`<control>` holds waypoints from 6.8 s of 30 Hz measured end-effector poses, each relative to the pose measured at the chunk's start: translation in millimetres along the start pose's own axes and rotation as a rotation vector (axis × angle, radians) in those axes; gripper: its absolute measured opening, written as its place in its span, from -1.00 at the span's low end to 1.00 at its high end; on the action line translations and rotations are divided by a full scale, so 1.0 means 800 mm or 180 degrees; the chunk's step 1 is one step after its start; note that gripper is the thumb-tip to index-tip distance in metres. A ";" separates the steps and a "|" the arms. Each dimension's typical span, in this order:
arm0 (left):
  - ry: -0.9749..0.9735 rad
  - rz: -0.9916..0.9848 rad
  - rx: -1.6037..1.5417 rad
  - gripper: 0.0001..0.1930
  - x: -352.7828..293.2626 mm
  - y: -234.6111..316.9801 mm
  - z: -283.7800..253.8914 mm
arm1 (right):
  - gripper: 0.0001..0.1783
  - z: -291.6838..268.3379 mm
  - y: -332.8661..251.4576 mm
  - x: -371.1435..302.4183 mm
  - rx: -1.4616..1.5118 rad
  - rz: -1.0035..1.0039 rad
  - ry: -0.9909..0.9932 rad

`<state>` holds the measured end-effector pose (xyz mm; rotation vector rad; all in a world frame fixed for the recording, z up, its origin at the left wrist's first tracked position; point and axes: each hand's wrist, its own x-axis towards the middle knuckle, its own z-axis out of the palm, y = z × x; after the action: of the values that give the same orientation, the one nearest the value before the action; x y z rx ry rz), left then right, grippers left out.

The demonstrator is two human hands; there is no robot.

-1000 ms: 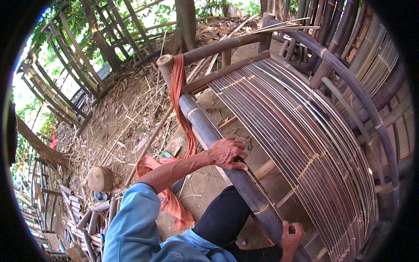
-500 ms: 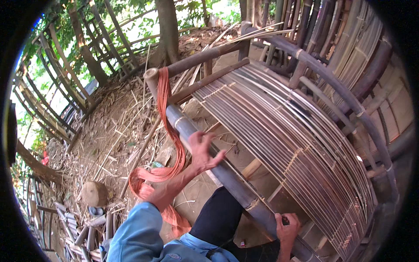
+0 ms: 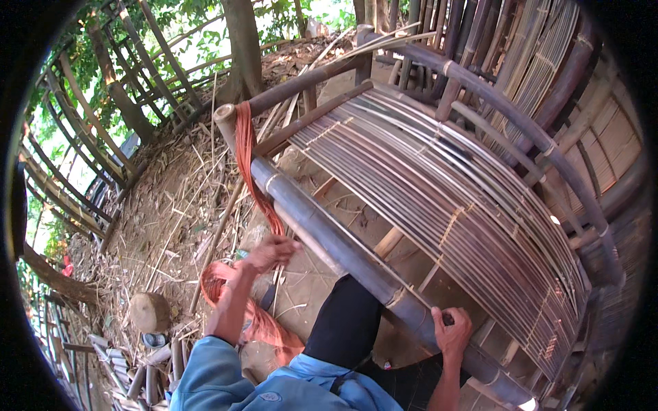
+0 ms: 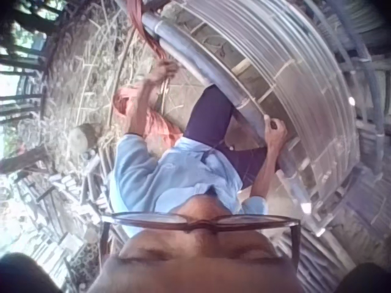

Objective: The person weaves thin bamboo strips into a wooden frame by hand, pulling the strips through the frame and securing them with thin twine.

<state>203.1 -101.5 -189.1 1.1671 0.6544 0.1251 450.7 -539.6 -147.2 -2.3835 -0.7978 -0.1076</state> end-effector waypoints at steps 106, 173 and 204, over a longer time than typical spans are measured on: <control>0.4893 0.3124 0.4103 -0.59 -0.360 0.210 -0.218 | -0.61 -0.057 -0.328 0.223 0.4816 -0.0301 -0.1908; 0.0843 0.1681 0.2431 -0.71 0.184 0.132 -0.023 | -0.77 0.163 -0.148 -0.035 -0.0533 -0.0226 -0.0500; -0.1656 0.1399 0.1994 0.15 0.016 0.179 0.063 | -0.75 -0.081 -0.303 0.082 0.3104 -0.0398 -0.1290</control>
<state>274.2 -78.2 -56.4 1.8517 -0.0514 -0.0219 373.3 -390.7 50.9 -1.4319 -0.9006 0.5993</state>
